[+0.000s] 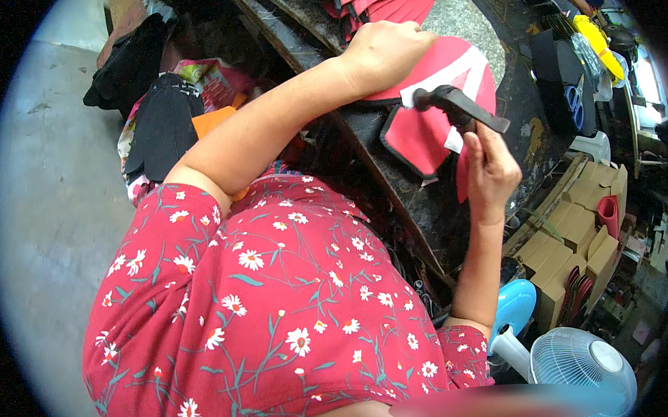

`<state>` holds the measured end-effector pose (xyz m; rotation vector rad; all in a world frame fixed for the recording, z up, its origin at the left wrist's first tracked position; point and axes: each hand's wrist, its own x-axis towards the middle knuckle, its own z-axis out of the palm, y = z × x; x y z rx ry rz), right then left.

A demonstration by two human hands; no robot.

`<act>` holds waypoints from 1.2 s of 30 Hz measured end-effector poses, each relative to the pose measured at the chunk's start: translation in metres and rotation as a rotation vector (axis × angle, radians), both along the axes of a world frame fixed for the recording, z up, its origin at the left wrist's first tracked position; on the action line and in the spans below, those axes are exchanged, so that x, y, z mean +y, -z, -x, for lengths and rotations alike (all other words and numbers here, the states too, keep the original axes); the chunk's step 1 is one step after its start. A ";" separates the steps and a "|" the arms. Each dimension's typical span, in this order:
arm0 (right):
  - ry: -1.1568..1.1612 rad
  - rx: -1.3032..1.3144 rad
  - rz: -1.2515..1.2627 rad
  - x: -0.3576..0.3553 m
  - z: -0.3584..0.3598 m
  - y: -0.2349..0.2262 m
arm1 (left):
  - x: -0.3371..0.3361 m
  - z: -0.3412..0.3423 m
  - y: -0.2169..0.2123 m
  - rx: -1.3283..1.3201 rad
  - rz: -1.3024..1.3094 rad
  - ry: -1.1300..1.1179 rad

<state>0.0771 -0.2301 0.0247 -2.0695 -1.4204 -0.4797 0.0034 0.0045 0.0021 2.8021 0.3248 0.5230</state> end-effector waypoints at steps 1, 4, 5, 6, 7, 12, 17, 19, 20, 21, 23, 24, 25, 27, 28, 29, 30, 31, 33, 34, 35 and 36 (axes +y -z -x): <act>0.105 -0.062 0.107 -0.002 -0.009 -0.005 | 0.000 0.000 0.000 0.009 0.002 -0.005; 0.310 -0.178 0.143 -0.009 -0.035 -0.024 | -0.002 0.001 -0.001 0.019 -0.003 -0.012; 0.297 -0.042 0.007 -0.007 -0.042 -0.025 | -0.002 0.001 -0.001 0.033 -0.001 -0.019; 0.281 0.092 -0.127 -0.002 -0.049 -0.024 | -0.002 0.000 -0.001 0.032 0.002 -0.018; 0.268 0.312 -0.270 0.003 -0.050 -0.019 | -0.002 0.000 0.000 0.023 0.004 -0.019; 0.472 0.240 0.121 0.025 -0.061 -0.012 | 0.000 0.000 0.008 -0.154 0.084 0.001; 0.369 0.214 -0.004 0.009 -0.057 -0.024 | -0.001 -0.002 0.013 -0.231 0.042 -0.097; 0.327 0.356 -0.173 0.000 -0.046 -0.021 | -0.004 -0.002 0.014 -0.210 0.004 -0.132; 0.327 0.316 -0.087 -0.004 -0.040 -0.018 | -0.004 -0.002 0.014 -0.213 0.008 -0.136; 0.326 0.275 -0.003 -0.008 -0.034 -0.015 | -0.005 -0.001 0.014 -0.220 0.007 -0.136; 0.329 0.193 0.103 -0.018 -0.026 -0.014 | -0.004 -0.002 0.014 -0.248 0.000 -0.126; 0.331 0.152 0.125 -0.025 -0.023 -0.016 | -0.004 -0.002 0.015 -0.266 -0.009 -0.113; 0.330 0.114 0.149 -0.030 -0.021 -0.018 | -0.004 -0.002 0.015 -0.280 -0.017 -0.102; 0.293 -0.014 0.138 -0.040 -0.016 -0.022 | -0.004 -0.002 0.015 -0.280 -0.032 -0.095; 0.305 0.001 0.116 -0.044 -0.013 -0.023 | -0.004 -0.002 0.015 -0.286 -0.020 -0.097; 0.287 0.106 0.038 -0.044 -0.010 -0.022 | -0.005 -0.002 0.015 -0.291 -0.008 -0.100; 0.299 0.207 -0.114 -0.045 -0.006 -0.021 | -0.005 -0.002 0.014 -0.297 0.004 -0.103; 0.357 0.429 -0.207 -0.044 -0.002 -0.018 | -0.006 -0.002 0.013 -0.290 0.002 -0.106; 0.297 0.348 -0.054 -0.042 0.003 -0.016 | -0.008 -0.001 0.010 -0.278 -0.002 -0.105; 0.307 0.288 0.065 -0.043 0.004 -0.018 | -0.008 0.000 0.009 -0.270 0.013 -0.104; 0.231 0.137 0.076 -0.044 0.005 -0.020 | -0.008 0.001 0.008 -0.265 0.027 -0.106; 0.264 0.077 0.117 -0.047 0.005 -0.024 | -0.008 0.002 0.007 -0.255 0.043 -0.110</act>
